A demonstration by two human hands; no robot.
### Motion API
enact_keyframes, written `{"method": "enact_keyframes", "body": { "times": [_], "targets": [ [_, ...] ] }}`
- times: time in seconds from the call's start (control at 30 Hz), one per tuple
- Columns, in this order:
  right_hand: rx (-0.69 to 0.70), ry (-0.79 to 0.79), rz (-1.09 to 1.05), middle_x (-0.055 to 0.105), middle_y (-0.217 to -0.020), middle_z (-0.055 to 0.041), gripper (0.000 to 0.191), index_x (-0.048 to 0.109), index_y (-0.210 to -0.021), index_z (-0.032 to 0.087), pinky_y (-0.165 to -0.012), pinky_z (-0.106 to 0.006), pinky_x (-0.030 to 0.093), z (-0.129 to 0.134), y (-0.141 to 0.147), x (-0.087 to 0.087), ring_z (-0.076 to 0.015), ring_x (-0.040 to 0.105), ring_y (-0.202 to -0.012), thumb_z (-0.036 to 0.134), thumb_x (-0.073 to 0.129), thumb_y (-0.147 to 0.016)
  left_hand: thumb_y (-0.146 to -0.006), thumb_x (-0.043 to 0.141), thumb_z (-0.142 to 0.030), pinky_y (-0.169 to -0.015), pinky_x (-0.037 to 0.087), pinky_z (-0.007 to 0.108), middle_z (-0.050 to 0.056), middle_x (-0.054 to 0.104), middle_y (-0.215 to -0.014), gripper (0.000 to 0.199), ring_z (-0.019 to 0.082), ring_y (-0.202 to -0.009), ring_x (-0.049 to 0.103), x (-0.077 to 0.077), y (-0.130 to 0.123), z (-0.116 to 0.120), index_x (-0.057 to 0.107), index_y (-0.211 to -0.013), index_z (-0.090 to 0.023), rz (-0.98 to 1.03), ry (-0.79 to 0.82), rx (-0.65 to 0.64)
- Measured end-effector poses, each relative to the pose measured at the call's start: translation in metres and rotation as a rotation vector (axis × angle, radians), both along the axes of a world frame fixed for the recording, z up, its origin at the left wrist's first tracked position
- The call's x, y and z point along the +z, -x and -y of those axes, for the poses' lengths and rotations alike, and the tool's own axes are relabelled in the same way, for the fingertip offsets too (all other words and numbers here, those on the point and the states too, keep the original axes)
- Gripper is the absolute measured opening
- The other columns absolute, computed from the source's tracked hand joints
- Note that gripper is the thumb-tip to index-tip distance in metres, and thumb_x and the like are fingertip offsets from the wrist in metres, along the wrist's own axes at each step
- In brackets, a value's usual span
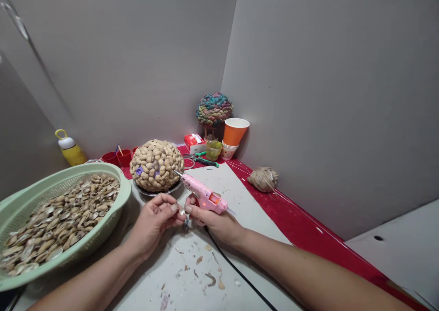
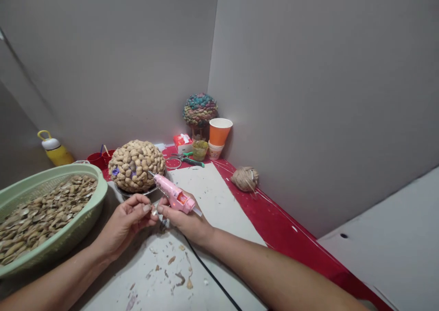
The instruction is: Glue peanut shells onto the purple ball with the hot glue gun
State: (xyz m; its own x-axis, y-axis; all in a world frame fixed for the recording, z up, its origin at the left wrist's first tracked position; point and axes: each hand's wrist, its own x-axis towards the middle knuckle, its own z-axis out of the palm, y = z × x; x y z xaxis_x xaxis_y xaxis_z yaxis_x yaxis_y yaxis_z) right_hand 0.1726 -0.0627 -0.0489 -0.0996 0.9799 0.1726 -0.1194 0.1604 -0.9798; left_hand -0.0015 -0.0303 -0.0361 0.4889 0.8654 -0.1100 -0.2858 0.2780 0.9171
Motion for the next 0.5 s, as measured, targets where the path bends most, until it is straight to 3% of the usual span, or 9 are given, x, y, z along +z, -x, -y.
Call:
{"method": "enact_keyframes", "body": {
  "times": [0.17,0.5],
  "targets": [
    [0.089,0.02,-0.052,0.053,-0.064,0.0048,0.022,0.06,-0.081,0.016,-0.049,-0.019,0.033,-0.0037,-0.006,0.0022,-0.0067,0.041,-0.053,0.034,0.071,-0.08,-0.074,0.077,-0.016,-0.067,0.058,0.022,0.005,0.073,-0.073,0.019,0.011,-0.066,0.069,-0.0035,0.0023,-0.0064,0.06,-0.083,-0.015,0.043,0.211,-0.149],
    [0.114,0.012,-0.081,0.055,-0.066,0.0048,0.021,0.061,-0.079,0.015,-0.056,-0.02,0.04,-0.005,-0.0114,0.0095,-0.007,0.047,-0.055,0.031,0.074,-0.077,-0.075,0.076,-0.01,-0.069,0.06,0.022,0.003,0.071,-0.074,0.013,0.01,-0.068,0.069,-0.0073,0.0037,-0.0112,0.063,-0.079,-0.014,0.097,0.323,-0.225]
  ]
}}
